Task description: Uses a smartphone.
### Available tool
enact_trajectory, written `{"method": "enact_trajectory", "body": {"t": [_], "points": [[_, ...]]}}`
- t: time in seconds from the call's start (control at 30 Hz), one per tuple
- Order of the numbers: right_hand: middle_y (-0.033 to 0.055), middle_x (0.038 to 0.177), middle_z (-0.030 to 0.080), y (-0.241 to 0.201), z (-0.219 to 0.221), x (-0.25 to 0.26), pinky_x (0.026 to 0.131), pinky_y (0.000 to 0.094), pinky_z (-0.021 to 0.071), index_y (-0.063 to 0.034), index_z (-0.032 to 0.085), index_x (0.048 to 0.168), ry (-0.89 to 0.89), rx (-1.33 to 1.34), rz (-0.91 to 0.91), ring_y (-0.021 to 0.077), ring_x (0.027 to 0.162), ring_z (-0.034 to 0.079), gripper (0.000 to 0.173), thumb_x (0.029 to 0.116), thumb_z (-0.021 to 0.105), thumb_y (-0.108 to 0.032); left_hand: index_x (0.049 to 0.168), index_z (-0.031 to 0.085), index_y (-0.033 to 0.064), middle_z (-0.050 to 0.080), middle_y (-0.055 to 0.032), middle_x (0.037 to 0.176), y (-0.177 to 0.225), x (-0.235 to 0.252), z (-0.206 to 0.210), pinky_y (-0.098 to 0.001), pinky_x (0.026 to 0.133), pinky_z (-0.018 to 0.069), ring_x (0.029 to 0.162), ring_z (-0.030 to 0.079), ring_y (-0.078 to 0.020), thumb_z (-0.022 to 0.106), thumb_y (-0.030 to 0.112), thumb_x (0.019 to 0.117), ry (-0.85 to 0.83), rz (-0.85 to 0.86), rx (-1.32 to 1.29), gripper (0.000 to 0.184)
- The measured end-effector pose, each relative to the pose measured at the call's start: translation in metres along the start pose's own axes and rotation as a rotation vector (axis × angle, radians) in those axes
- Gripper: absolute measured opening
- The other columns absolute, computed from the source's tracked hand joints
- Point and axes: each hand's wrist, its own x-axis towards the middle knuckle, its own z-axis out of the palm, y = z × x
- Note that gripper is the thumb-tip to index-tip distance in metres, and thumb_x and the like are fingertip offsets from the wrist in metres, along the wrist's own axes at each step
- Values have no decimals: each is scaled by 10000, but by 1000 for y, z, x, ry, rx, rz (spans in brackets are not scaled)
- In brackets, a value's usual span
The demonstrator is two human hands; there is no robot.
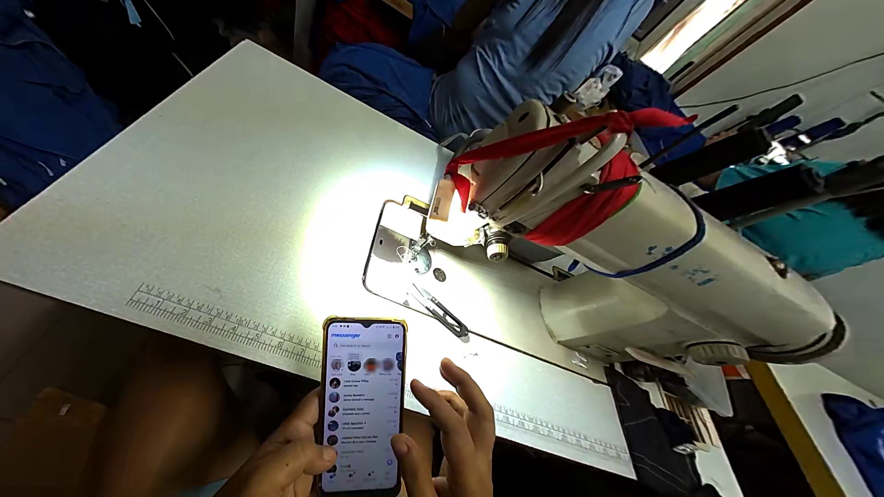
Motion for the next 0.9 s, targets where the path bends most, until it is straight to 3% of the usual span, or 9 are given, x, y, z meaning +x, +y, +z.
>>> {"method": "enact_trajectory", "body": {"t": [0.9], "points": [[39,1476,420,-2,5,-4,1093,257,412,-279,593,1357,7,-35,-36,76,1322,453,390,1029,538,-483,1464,351,202,597,-53,1395,0,-1,-1,-367,781,618,1204,643,-223,439,86,998,-41,20,58,487]]}}
